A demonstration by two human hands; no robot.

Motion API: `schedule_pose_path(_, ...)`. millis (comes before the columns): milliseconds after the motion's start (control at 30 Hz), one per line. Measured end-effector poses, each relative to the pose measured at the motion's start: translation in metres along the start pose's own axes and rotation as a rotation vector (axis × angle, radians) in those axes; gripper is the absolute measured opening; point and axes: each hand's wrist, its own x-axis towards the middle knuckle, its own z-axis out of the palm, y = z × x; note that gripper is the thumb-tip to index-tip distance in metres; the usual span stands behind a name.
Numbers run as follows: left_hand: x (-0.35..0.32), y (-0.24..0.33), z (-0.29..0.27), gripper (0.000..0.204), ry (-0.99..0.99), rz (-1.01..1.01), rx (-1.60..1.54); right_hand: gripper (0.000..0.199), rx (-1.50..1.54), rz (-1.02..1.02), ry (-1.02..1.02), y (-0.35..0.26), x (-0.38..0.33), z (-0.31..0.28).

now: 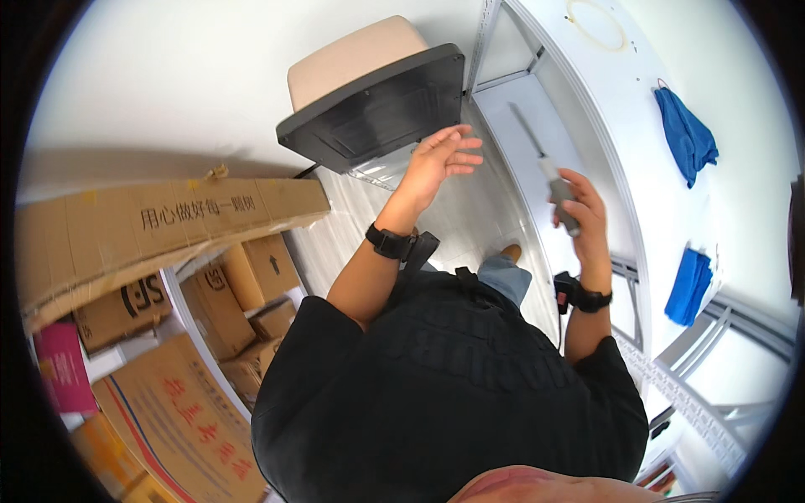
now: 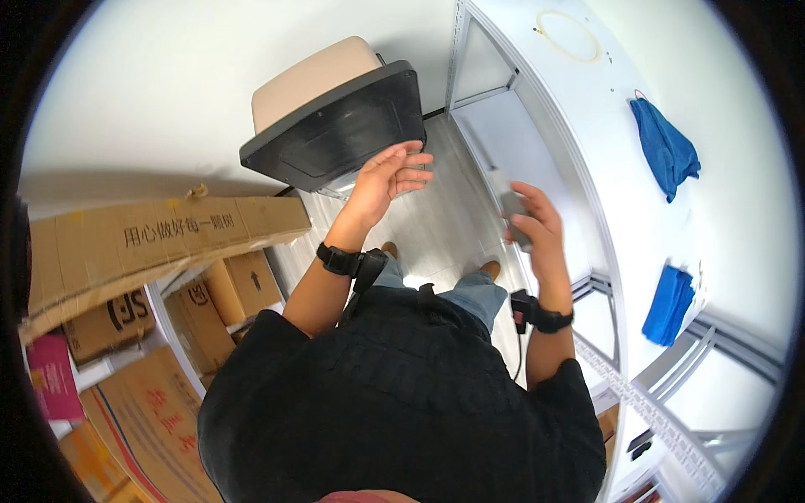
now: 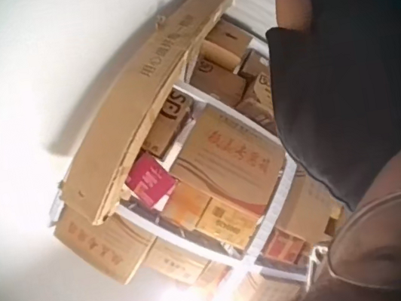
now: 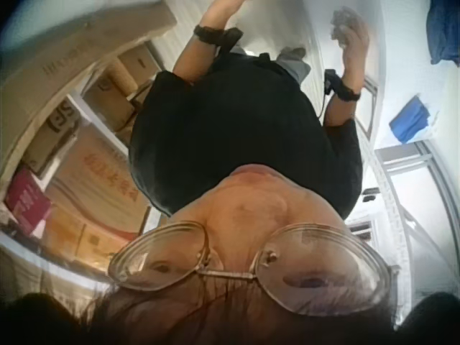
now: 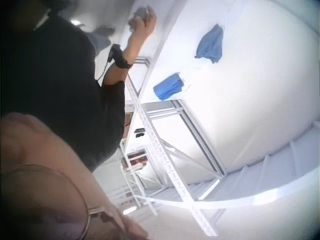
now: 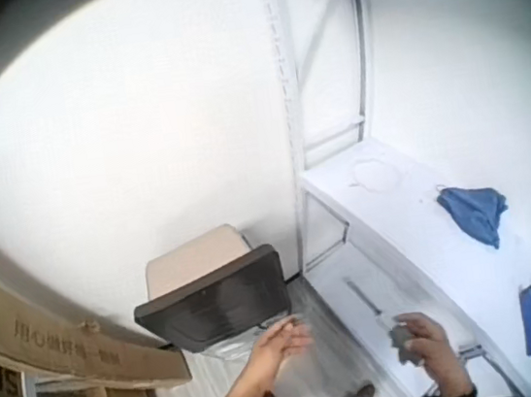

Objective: The person uses a screwdriver to remove screws from the back panel of a small appliance. They place the screws on a nearby shelf and then remove the back cover to expose the internal components.

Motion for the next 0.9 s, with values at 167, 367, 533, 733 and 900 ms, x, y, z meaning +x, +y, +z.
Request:
schedule_pose_path(167, -0.013, 0.046, -0.06, 0.038, -0.035, 0.026, -0.123, 0.046, 0.114, 0.118, -0.123, -0.006, 0.009, 0.142)
schedule_pose_path(367, -0.015, 0.056, -0.089, 0.035, -0.058, 0.102, -0.197, 0.042, 0.253, 0.156, -0.024, 0.014, 0.005, 0.189)
schedule_pose_path(533, -0.01, 0.06, -0.102, 0.034, -0.039, 0.071, -0.158, 0.038, 0.347, 0.134, 0.018, 0.025, 0.004, 0.211)
schedule_pose_path(733, -0.014, 0.053, -0.103, 0.034, -0.023, 0.082, -0.18, 0.038, 0.417, 0.116, 0.033, 0.039, 0.003, 0.224)
schedule_pose_path(900, -0.012, 0.05, -0.107, 0.034, -0.006, 0.078, -0.17, 0.038, 0.431, 0.114, 0.042, 0.044, 0.004, 0.229)
